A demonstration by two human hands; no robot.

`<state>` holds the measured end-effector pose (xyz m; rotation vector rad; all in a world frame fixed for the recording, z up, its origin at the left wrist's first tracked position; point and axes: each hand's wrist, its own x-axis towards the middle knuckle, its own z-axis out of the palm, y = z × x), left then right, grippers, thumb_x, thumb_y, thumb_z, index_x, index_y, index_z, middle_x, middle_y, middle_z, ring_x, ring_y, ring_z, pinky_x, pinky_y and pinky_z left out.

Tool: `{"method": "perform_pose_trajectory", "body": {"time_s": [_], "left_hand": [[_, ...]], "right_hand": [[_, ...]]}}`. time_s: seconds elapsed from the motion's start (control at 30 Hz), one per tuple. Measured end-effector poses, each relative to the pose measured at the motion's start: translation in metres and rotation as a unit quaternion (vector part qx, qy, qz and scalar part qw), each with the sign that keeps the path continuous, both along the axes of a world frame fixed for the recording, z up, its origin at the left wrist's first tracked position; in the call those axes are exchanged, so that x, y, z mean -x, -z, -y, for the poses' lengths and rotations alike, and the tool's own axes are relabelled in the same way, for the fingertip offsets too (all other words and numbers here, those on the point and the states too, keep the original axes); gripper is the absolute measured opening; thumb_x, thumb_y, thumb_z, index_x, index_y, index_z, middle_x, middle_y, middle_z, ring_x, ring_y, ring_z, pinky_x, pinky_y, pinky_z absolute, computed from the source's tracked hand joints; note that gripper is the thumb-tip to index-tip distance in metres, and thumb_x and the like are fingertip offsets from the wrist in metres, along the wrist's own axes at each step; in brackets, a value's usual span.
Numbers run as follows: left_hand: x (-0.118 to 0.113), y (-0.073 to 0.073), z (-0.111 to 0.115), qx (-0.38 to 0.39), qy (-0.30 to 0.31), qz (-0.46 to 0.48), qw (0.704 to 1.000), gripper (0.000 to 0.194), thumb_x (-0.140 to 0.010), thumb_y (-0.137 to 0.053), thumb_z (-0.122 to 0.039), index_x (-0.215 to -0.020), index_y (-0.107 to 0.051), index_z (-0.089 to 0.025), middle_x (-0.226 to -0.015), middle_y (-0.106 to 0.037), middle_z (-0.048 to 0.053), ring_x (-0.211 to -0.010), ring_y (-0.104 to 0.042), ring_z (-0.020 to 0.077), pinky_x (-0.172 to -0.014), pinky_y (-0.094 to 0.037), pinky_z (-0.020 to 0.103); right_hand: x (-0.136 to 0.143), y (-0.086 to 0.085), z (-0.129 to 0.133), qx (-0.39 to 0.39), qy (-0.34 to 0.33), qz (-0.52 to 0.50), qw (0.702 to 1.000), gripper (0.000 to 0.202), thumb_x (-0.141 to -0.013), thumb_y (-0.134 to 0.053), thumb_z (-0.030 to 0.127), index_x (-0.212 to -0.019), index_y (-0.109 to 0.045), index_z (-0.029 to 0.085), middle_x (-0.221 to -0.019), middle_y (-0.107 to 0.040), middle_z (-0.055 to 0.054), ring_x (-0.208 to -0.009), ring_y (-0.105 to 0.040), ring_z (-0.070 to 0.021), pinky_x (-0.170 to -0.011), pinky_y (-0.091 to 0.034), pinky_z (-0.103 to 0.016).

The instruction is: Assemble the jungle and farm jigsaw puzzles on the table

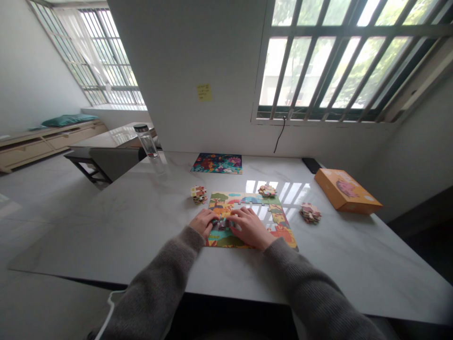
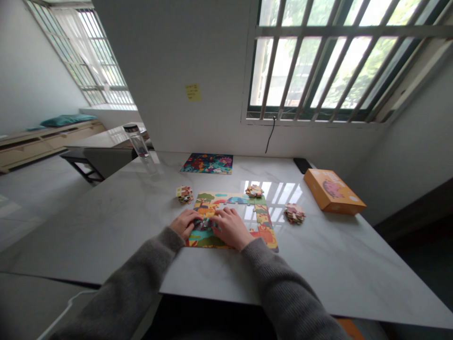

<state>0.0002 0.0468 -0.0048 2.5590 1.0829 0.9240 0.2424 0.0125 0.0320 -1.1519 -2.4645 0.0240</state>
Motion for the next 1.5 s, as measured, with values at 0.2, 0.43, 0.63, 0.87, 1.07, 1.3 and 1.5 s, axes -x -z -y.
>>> {"method": "perform_pose_trajectory", "body": {"time_s": [0.2, 0.43, 0.63, 0.87, 1.07, 1.3, 1.5], "left_hand": [[-0.001, 0.000, 0.000, -0.004, -0.009, -0.025, 1.000, 0.035, -0.081, -0.048, -0.004, -0.104, -0.069, -0.018, -0.103, -0.064, 0.009, -0.099, -0.055, 0.0248, -0.095, -0.049, 0.040], [-0.004, 0.000, 0.003, -0.005, -0.016, -0.059, 0.998, 0.034, -0.087, -0.053, -0.012, -0.113, -0.072, -0.023, -0.113, -0.063, 0.008, -0.101, -0.052, 0.0252, -0.096, -0.047, 0.041], [-0.008, 0.005, 0.004, 0.003, -0.037, -0.072, 0.997, 0.029, -0.091, -0.053, -0.021, -0.111, -0.073, -0.024, -0.118, -0.068, 0.006, -0.102, -0.052, 0.0257, -0.094, -0.045, 0.043], [-0.010, 0.007, 0.003, 0.004, -0.042, -0.073, 0.996, 0.027, -0.089, -0.055, -0.023, -0.110, -0.073, -0.025, -0.120, -0.069, 0.005, -0.101, -0.052, 0.0258, -0.092, -0.044, 0.043], [-0.011, -0.002, 0.008, 0.004, -0.043, -0.075, 0.996, 0.021, -0.090, -0.056, -0.023, -0.103, -0.071, -0.024, -0.120, -0.068, 0.004, -0.103, -0.052, 0.0253, -0.094, -0.043, 0.042], [-0.010, 0.005, 0.003, 0.015, -0.048, -0.090, 0.995, 0.029, -0.084, -0.064, -0.025, -0.113, -0.069, -0.023, -0.124, -0.068, 0.005, -0.104, -0.053, 0.0271, -0.095, -0.043, 0.044], [-0.010, 0.008, 0.003, 0.008, -0.041, -0.082, 0.996, 0.031, -0.087, -0.061, -0.025, -0.117, -0.069, -0.025, -0.128, -0.068, 0.003, -0.103, -0.053, 0.0266, -0.094, -0.043, 0.044]], "right_hand": [[0.003, 0.004, -0.002, 0.002, 0.000, 0.013, 1.000, 0.024, -0.091, -0.066, 0.025, -0.115, -0.068, 0.026, -0.120, -0.065, -0.007, -0.108, -0.054, -0.0252, -0.094, -0.042, -0.040], [0.004, 0.004, 0.000, 0.014, 0.009, 0.021, 1.000, 0.030, -0.094, -0.062, 0.026, -0.123, -0.065, 0.028, -0.123, -0.063, -0.008, -0.109, -0.053, -0.0250, -0.092, -0.043, -0.040], [0.004, 0.002, 0.002, 0.023, 0.013, 0.030, 0.999, 0.030, -0.096, -0.058, 0.026, -0.125, -0.064, 0.028, -0.125, -0.061, -0.008, -0.110, -0.051, -0.0247, -0.093, -0.042, -0.039], [0.005, 0.005, 0.001, 0.028, 0.022, 0.012, 0.999, 0.028, -0.095, -0.060, 0.027, -0.123, -0.064, 0.029, -0.121, -0.061, -0.008, -0.109, -0.051, -0.0251, -0.091, -0.042, -0.039], [0.006, 0.008, -0.001, 0.030, 0.030, 0.001, 0.999, 0.025, -0.096, -0.060, 0.032, -0.121, -0.065, 0.030, -0.118, -0.062, -0.007, -0.107, -0.051, -0.0245, -0.091, -0.040, -0.039], [0.005, 0.007, 0.000, 0.039, 0.026, -0.006, 0.999, 0.024, -0.096, -0.060, 0.032, -0.119, -0.065, 0.029, -0.119, -0.063, -0.006, -0.106, -0.051, -0.0239, -0.091, -0.040, -0.039], [0.002, 0.006, 0.000, 0.049, 0.015, -0.018, 0.999, 0.024, -0.096, -0.062, 0.029, -0.119, -0.065, 0.027, -0.121, -0.064, -0.006, -0.107, -0.051, -0.0234, -0.092, -0.041, -0.039]]}}
